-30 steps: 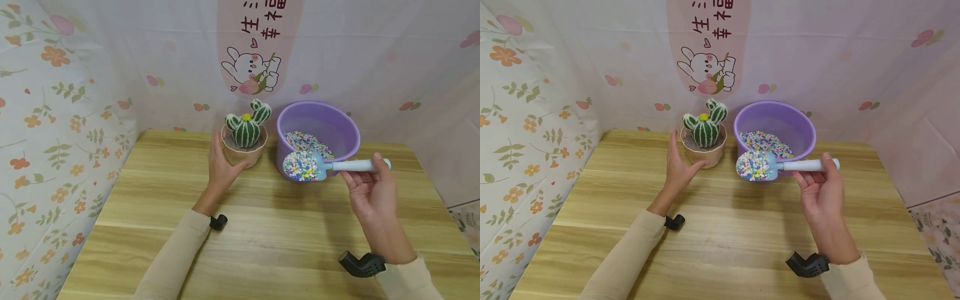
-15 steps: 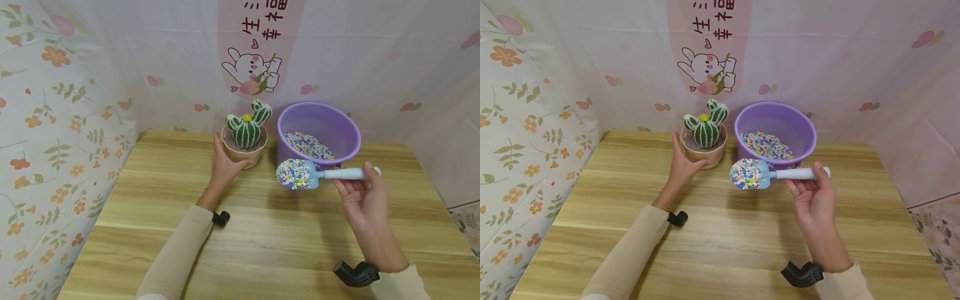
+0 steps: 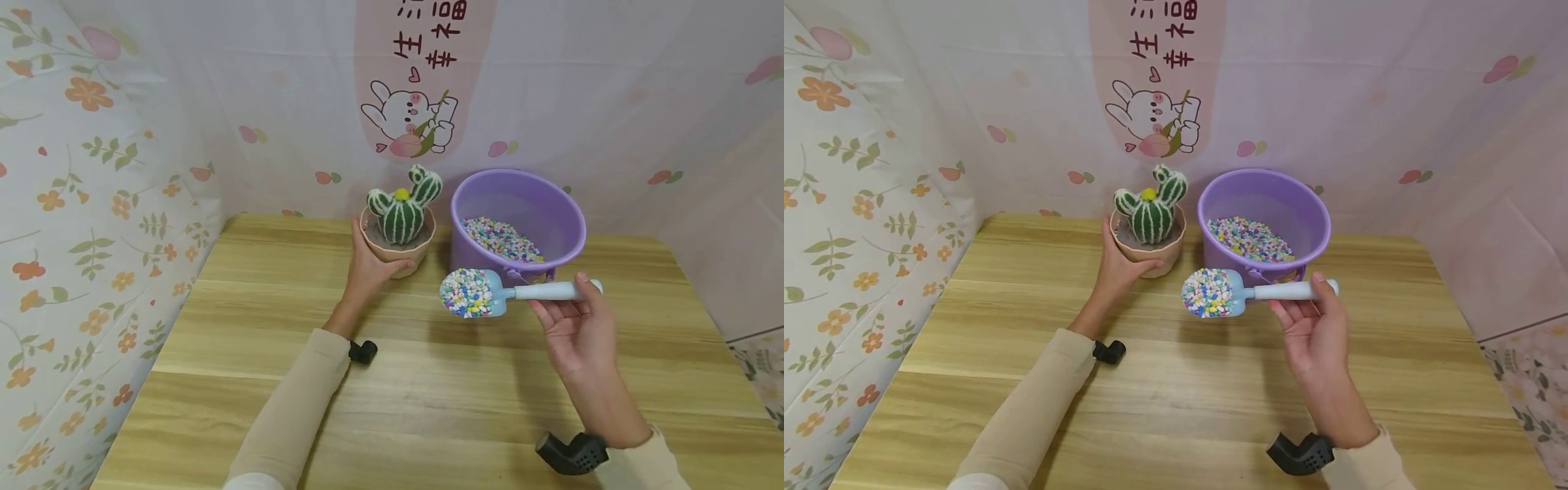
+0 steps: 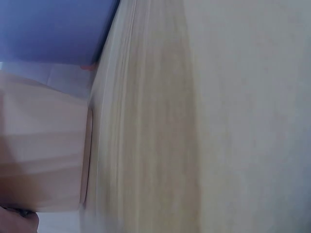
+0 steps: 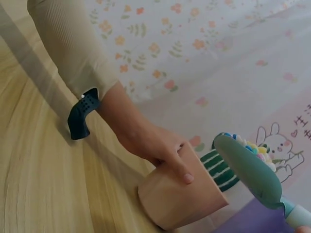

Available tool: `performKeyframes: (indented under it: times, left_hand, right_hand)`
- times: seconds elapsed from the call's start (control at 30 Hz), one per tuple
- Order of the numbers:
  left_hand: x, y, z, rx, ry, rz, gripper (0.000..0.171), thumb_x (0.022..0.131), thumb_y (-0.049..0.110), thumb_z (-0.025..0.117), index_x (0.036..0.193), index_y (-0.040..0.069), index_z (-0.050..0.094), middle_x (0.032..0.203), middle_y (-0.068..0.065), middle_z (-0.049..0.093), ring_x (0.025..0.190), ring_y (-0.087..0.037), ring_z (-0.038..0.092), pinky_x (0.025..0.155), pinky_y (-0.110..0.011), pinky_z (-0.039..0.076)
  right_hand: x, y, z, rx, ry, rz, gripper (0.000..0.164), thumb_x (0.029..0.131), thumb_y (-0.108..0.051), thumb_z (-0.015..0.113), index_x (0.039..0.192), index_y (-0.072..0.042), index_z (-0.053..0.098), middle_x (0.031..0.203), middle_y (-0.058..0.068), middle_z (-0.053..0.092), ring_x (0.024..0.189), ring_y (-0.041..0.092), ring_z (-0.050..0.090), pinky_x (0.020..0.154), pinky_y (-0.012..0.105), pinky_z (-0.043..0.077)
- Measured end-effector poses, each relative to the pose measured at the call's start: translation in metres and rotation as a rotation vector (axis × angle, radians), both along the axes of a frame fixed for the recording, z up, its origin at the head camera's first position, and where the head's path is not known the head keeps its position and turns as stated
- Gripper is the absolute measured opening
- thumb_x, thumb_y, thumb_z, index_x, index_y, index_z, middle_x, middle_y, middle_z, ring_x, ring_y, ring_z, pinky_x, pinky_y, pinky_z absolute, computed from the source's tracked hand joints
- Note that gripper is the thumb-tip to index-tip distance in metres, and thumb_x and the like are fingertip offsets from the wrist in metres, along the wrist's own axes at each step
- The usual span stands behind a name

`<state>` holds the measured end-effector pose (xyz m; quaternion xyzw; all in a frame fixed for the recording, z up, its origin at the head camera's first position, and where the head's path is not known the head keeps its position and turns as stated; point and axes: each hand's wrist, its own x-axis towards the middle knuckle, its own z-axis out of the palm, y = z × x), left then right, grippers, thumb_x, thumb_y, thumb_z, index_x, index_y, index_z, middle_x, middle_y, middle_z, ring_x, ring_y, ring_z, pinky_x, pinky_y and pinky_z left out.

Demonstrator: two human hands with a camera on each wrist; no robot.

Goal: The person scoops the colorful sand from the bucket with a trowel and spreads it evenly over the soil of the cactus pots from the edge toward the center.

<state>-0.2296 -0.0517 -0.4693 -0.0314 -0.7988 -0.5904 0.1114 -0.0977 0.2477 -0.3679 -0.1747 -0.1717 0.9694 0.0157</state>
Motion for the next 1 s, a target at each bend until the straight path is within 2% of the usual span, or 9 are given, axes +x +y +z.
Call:
performKeyframes:
  times: [0.33, 0.5, 0.67, 0.9, 1.0]
  left_hand:
    - [-0.001, -0.003, 0.0, -0.014, 0.041, 0.006, 0.13, 0.058, 0.043, 0.093, 0.155, 0.023, 0.01, 0.152, -0.004, 0.031, 0.138, -0.018, 0.034, 0.112, -0.042, 0.032]
    - [-0.001, -0.005, -0.001, -0.012, 0.051, -0.008, 0.129, 0.057, 0.042, 0.094, 0.155, 0.024, 0.011, 0.152, -0.004, 0.033, 0.137, -0.017, 0.035, 0.112, -0.04, 0.032]
    - [0.004, -0.007, -0.001, -0.013, 0.039, -0.04, 0.129, 0.057, 0.042, 0.094, 0.154, 0.033, 0.008, 0.152, -0.004, 0.034, 0.136, -0.016, 0.036, 0.112, -0.04, 0.032]
    - [0.013, -0.013, 0.003, -0.053, 0.005, -0.07, 0.129, 0.058, 0.043, 0.093, 0.154, 0.032, 0.008, 0.153, -0.004, 0.032, 0.136, -0.019, 0.037, 0.111, -0.043, 0.033]
    - [0.016, -0.015, 0.005, -0.053, 0.002, -0.09, 0.128, 0.058, 0.041, 0.094, 0.154, 0.032, 0.009, 0.152, -0.003, 0.033, 0.135, -0.019, 0.038, 0.11, -0.043, 0.034]
  right_hand:
    - [0.0, -0.006, -0.003, -0.001, -0.024, 0.007, 0.009, 0.095, -0.011, 0.061, 0.092, -0.005, 0.056, 0.089, 0.018, 0.066, 0.085, 0.034, 0.07, 0.079, 0.052, 0.055]
    - [0.0, -0.007, -0.003, -0.022, -0.007, 0.019, 0.015, 0.097, -0.012, 0.058, 0.087, -0.001, 0.062, 0.09, 0.018, 0.069, 0.089, 0.034, 0.07, 0.079, 0.052, 0.055]
    - [0.001, -0.008, -0.004, -0.025, -0.004, 0.019, 0.015, 0.097, -0.011, 0.057, 0.087, -0.001, 0.062, 0.09, 0.018, 0.068, 0.091, 0.035, 0.07, 0.08, 0.052, 0.055]
    - [-0.001, -0.011, -0.006, -0.02, -0.006, 0.025, 0.01, 0.097, -0.011, 0.057, 0.096, -0.001, 0.059, 0.1, 0.018, 0.066, 0.102, 0.035, 0.067, 0.083, 0.052, 0.054]
    - [-0.003, -0.013, -0.005, -0.009, -0.013, 0.022, 0.008, 0.097, -0.01, 0.057, 0.096, -0.003, 0.06, 0.102, 0.018, 0.067, 0.101, 0.034, 0.067, 0.082, 0.051, 0.054]
